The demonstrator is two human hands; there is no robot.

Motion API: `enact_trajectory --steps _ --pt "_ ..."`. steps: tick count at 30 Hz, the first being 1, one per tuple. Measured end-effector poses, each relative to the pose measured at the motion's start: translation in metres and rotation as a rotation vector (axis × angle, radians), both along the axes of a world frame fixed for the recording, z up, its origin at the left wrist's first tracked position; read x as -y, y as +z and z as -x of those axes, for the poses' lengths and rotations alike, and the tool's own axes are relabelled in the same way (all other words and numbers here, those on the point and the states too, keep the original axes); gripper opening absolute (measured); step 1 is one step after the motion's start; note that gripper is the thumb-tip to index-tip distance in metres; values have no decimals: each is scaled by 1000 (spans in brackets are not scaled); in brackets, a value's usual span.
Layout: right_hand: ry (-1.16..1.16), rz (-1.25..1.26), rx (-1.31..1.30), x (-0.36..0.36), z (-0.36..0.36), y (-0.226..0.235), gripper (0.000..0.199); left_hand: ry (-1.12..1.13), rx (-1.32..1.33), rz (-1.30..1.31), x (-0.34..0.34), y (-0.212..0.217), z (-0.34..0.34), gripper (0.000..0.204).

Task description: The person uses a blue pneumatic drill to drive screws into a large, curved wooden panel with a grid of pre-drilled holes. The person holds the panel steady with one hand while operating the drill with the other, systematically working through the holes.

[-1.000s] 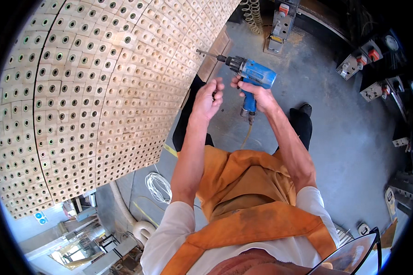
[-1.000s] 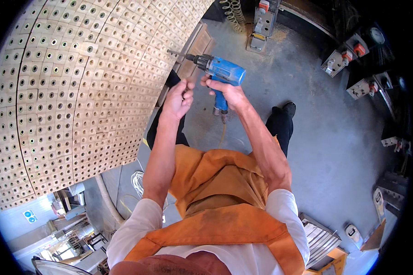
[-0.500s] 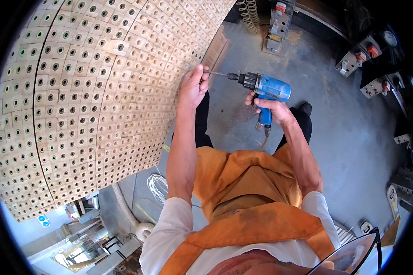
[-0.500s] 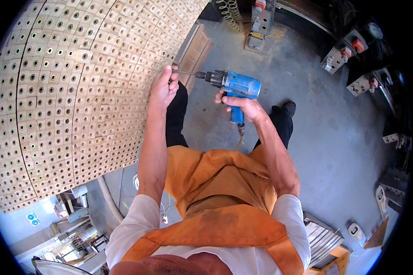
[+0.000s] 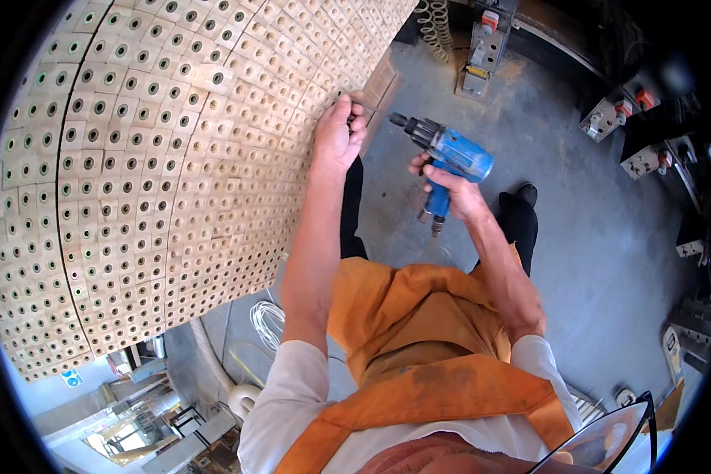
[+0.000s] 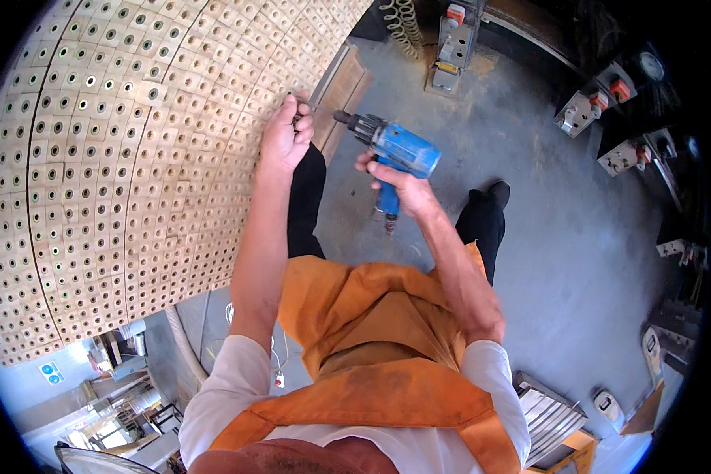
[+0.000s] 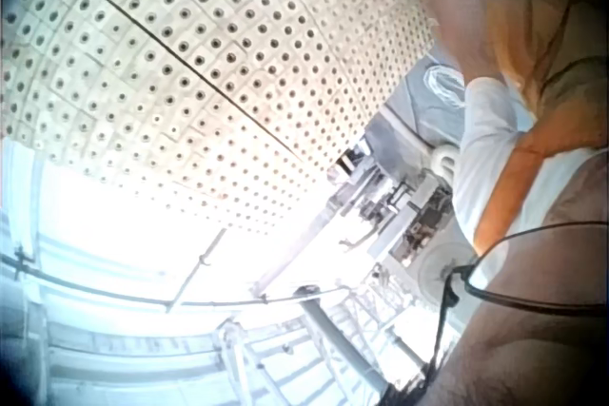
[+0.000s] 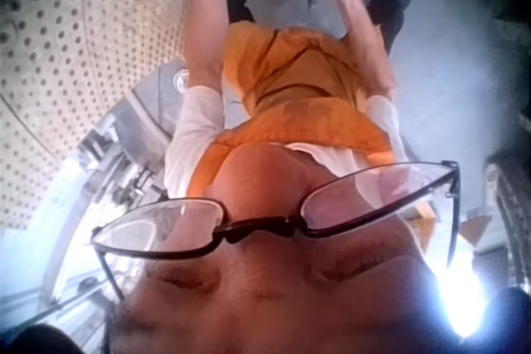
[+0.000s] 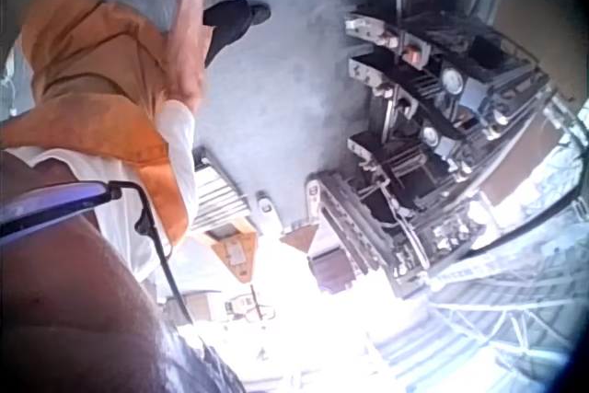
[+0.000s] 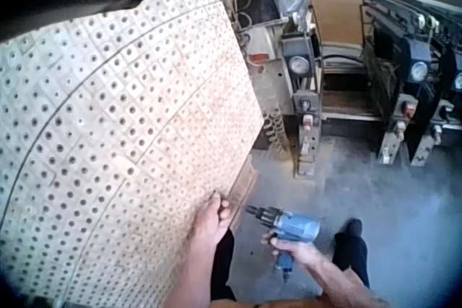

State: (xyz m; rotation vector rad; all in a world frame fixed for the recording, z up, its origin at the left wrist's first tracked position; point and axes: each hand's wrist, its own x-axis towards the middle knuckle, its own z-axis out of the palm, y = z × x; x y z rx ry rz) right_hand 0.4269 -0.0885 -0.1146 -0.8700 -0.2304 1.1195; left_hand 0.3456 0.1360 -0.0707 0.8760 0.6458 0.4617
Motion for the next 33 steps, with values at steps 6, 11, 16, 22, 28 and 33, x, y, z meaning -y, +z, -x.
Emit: enact_trajectory --steps 6,11,16,22,28,33 --pt "-6 -28 -34 -30 0 9 25 133 217 176 0 -7 -8 24" --pt "28 24 81 -31 -8 20 21 166 131 238 7 -8 -3 25" --pt "51 51 158 -30 -13 22 25 6 0 250 35 -27 30 20" --pt "36 59 182 -33 -13 22 23 -70 -101 263 52 -43 56 26" --pt "32 26 168 -33 -14 22 26 -130 -72 171 49 -28 59 21" --pt "55 44 203 -18 -14 25 29 77 -6 17 21 -15 48 23"
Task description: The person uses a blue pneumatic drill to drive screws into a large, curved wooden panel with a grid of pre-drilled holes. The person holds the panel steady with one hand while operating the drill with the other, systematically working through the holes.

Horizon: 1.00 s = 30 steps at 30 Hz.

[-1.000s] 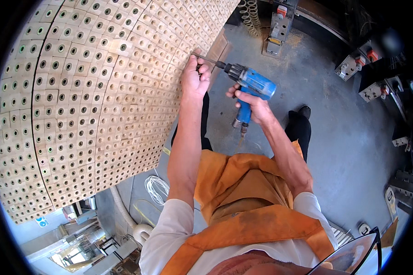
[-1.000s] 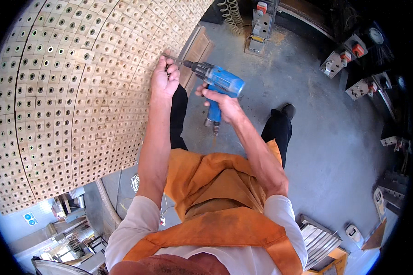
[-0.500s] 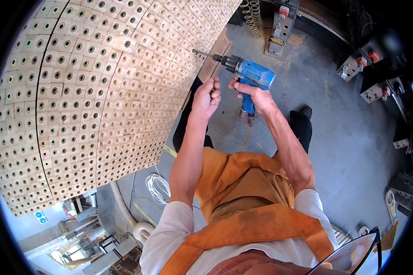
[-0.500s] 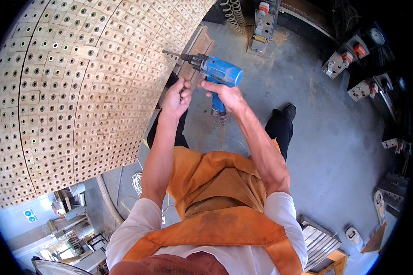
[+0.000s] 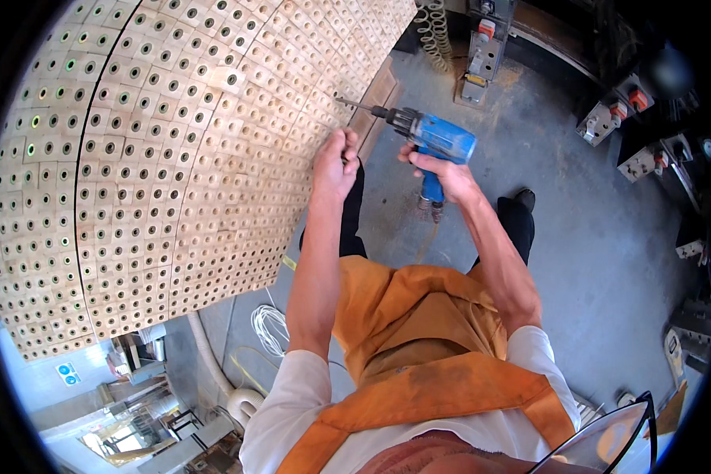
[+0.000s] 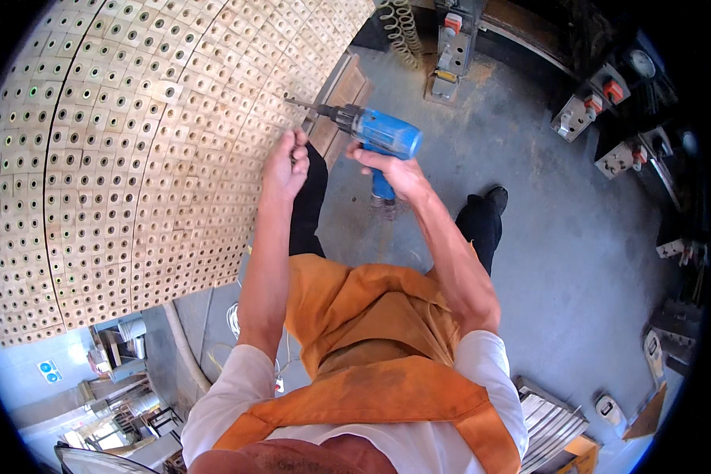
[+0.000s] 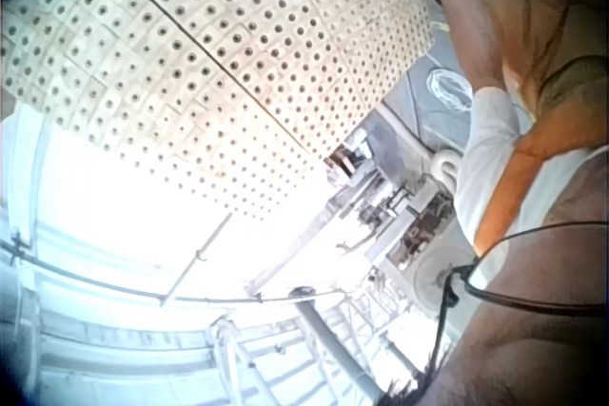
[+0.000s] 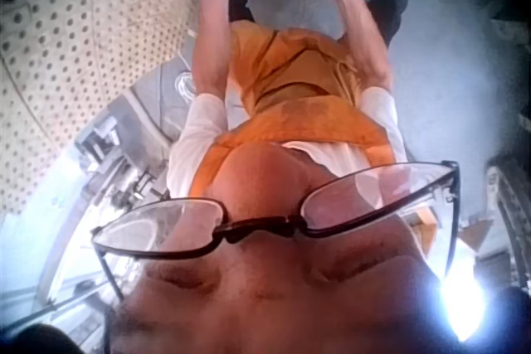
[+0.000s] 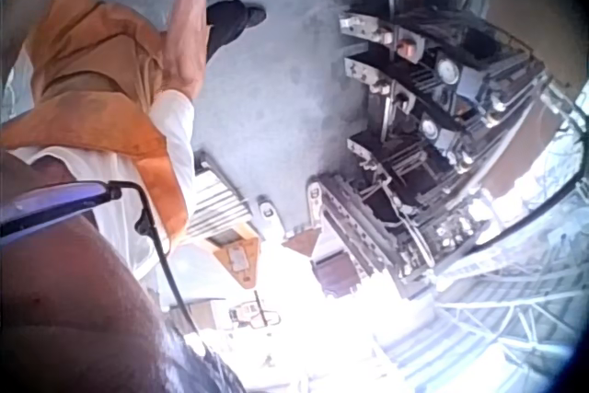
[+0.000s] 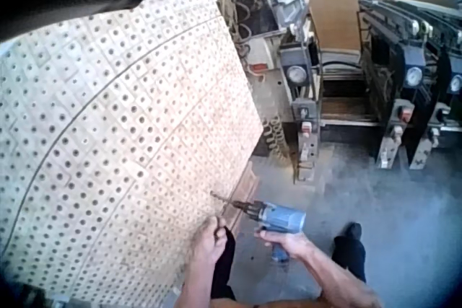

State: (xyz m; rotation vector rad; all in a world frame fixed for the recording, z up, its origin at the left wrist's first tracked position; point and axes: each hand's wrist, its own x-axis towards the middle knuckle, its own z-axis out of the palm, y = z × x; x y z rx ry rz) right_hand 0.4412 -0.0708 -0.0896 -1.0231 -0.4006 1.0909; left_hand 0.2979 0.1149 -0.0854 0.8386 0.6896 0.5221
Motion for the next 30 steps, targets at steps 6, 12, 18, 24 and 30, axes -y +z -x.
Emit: enact_trajectory --steps 6,12,18,24,30 --pt "98 -28 -106 41 -13 -8 29 -83 52 2 -8 25 -20 24" --pt "79 48 43 50 -15 -7 29 -179 -117 -138 -9 34 -28 26" --pt "-13 -56 -78 25 7 -5 30 -49 -87 -64 -19 47 -51 27" --pt "-43 -66 -41 10 14 -4 28 45 -62 -63 -20 43 -60 30" --pt "-60 -45 -178 -16 9 10 25 84 107 59 -15 37 -55 26"
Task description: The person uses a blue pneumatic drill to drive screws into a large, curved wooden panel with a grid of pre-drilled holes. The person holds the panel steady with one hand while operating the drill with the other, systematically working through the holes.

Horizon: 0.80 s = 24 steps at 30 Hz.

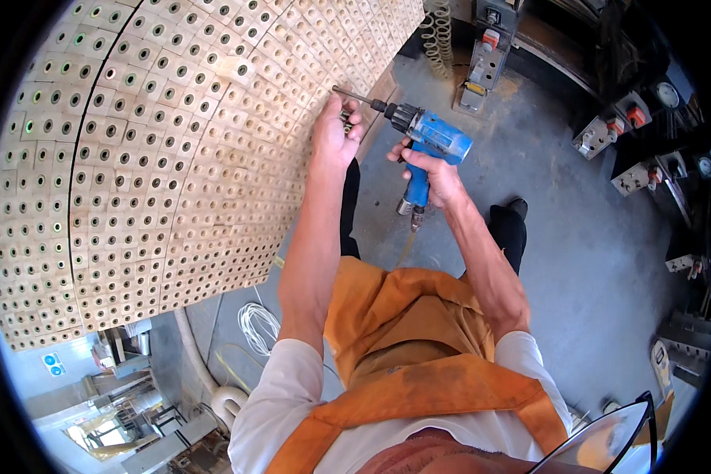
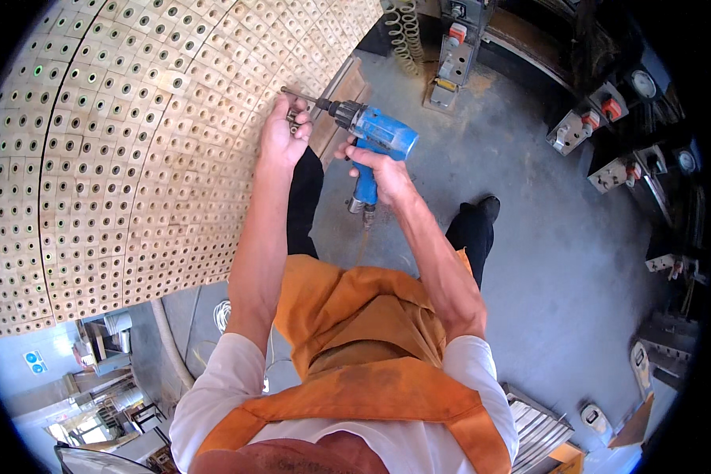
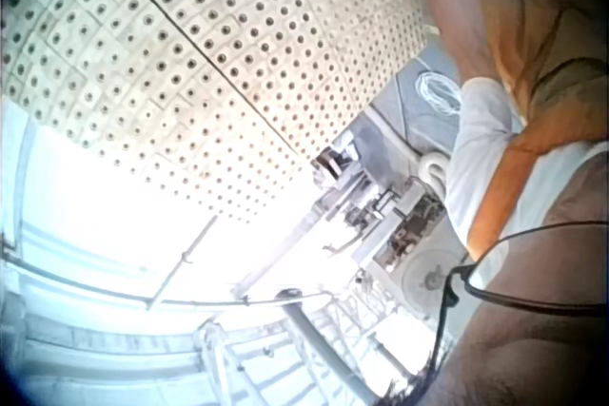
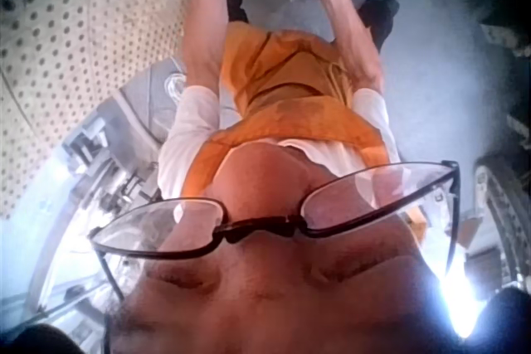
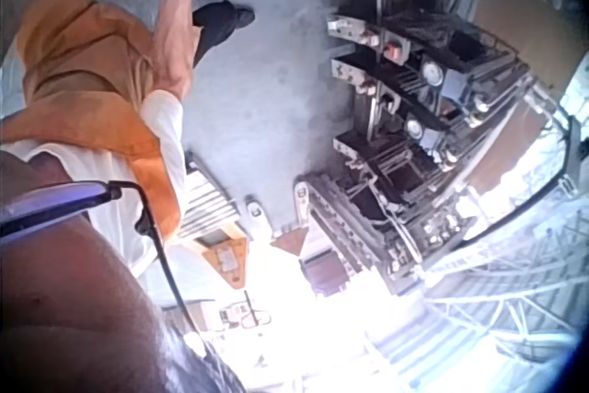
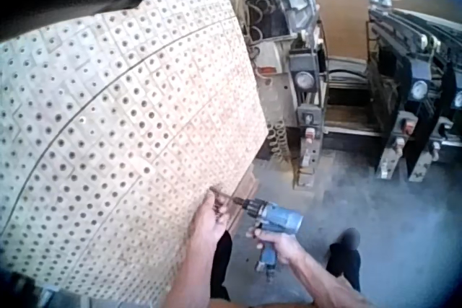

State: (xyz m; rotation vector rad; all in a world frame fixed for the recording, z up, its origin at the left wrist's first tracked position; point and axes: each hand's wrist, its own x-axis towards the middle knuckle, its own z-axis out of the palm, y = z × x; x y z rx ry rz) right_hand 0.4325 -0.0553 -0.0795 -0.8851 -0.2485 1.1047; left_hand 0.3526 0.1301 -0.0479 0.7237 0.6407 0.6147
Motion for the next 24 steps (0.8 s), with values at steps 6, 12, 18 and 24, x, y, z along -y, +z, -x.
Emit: enact_trajectory --steps 6,12,18,24 --pt "37 51 200 -1 -4 6 24 -201 -129 74 17 -38 40 19" --pt "33 38 200 -1 -9 3 23 -204 -195 172 44 -52 62 23" --pt "50 53 200 -4 -9 2 25 -324 -228 52 41 -42 75 30" --pt "53 40 151 1 -7 5 29 -153 -130 40 26 -17 60 28"
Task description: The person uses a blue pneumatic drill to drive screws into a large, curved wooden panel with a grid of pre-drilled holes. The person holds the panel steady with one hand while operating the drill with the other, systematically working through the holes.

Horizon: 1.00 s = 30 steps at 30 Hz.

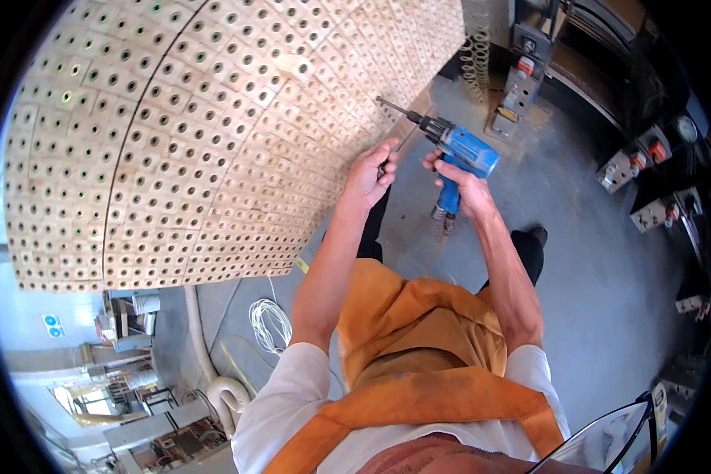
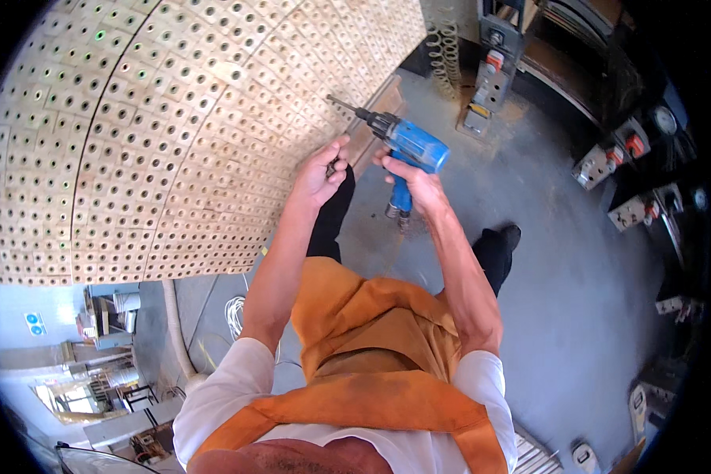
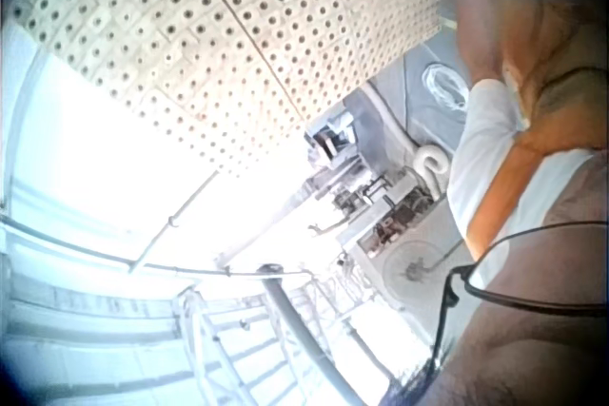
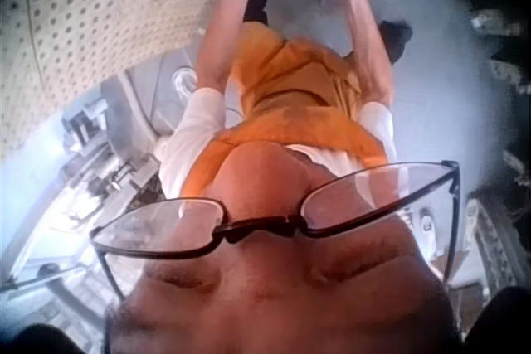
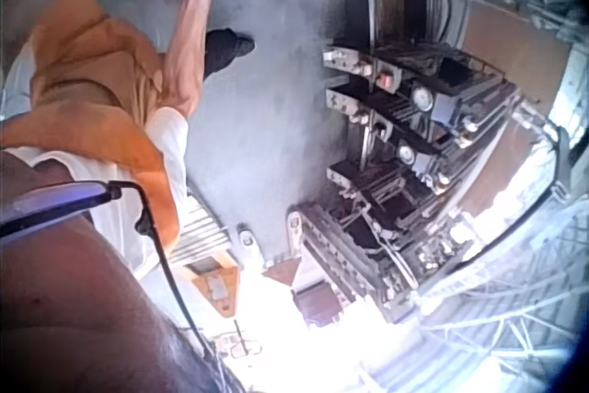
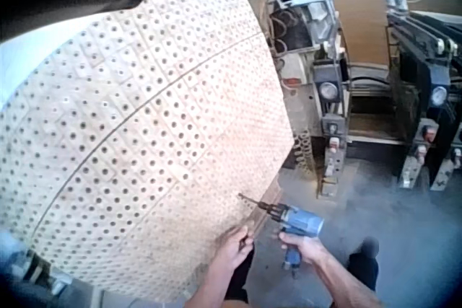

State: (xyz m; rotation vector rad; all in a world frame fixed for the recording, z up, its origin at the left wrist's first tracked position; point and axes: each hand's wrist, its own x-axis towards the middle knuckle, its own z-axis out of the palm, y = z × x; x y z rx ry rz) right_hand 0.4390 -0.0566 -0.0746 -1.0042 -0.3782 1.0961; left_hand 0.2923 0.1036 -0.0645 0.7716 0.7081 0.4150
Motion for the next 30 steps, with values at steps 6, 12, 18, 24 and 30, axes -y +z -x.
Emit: enact_trajectory --steps 6,12,18,24,30 --pt "40 -44 171 23 -5 -6 30 146 37 -106 -24 13 -15 20" --pt "123 -21 -90 56 -17 -16 31 -71 148 -61 -20 14 -20 23" --pt "68 11 42 59 -13 -16 30 -114 -59 -258 -20 26 -36 28" --pt "-18 -89 -72 19 2 -2 25 67 142 -157 -32 32 -55 28" --pt "-37 -44 22 -3 1 10 23 90 237 -73 -30 20 -51 27"
